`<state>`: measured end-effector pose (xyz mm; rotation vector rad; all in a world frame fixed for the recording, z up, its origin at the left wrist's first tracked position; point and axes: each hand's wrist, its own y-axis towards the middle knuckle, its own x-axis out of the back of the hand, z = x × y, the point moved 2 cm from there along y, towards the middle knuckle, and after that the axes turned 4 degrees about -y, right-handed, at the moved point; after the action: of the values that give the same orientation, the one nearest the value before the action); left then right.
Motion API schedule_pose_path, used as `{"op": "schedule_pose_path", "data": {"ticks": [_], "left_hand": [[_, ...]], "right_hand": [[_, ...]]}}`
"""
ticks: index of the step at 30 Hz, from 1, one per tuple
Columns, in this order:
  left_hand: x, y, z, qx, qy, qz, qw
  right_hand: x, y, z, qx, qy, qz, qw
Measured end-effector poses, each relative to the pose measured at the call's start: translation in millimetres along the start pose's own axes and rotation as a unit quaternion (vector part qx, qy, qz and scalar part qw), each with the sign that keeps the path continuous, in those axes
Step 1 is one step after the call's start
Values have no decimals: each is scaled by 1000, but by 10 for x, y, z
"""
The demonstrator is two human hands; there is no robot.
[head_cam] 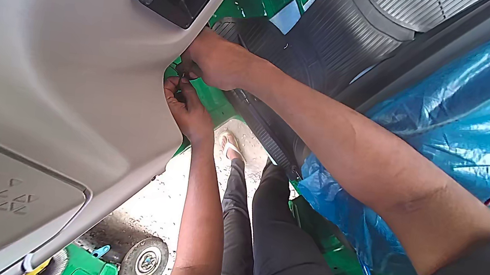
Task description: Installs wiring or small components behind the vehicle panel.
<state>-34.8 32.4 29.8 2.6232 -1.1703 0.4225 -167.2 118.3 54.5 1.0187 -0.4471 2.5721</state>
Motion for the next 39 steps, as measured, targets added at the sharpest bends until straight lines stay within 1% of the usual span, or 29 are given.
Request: {"op": "schedule_pose_path", "data": {"ticks": [5, 9, 12, 15, 19, 22, 25, 28, 29, 32, 35, 37, 39], "left_hand": [[-5, 43, 71, -22, 27, 30, 999], [-13, 62, 84, -32, 16, 39, 999], [-25, 83, 78, -31, 20, 38, 999], [-10, 105, 102, -17, 2, 37, 999], [33, 108, 171, 3, -28, 34, 999], [28, 88, 171, -1, -36, 28, 999], [37, 60, 216, -23, -49, 19, 998], [44, -4, 215, -18, -52, 18, 998], [24, -7, 223, -11, -69, 14, 997], [28, -72, 182, 23, -142, 7, 990], [-32, -104, 146, 81, -209, -38, 974], [-78, -130, 108, 147, -232, -77, 958], [-151, -162, 78, 232, -277, -91, 928]], "right_hand": [[26, -41, 26, -35, -9, 21, 999], [58, -43, 24, -51, -11, 31, 998], [114, -52, 41, -71, -16, 39, 997], [195, -74, 47, -114, -9, 53, 992], [302, -139, 5, -176, 73, 39, 981], [304, -155, -68, -200, 187, 54, 960], [300, -155, -39, -184, 308, 94, 929], [266, -156, -14, -145, 360, 97, 917], [275, -146, -16, -135, 370, 88, 915], [189, -118, 40, -109, 354, 66, 927], [39, -62, 56, -76, 337, 18, 938], [-51, -48, 64, -78, 359, -47, 929], [-90, -41, 54, -97, 368, -96, 920]]}}
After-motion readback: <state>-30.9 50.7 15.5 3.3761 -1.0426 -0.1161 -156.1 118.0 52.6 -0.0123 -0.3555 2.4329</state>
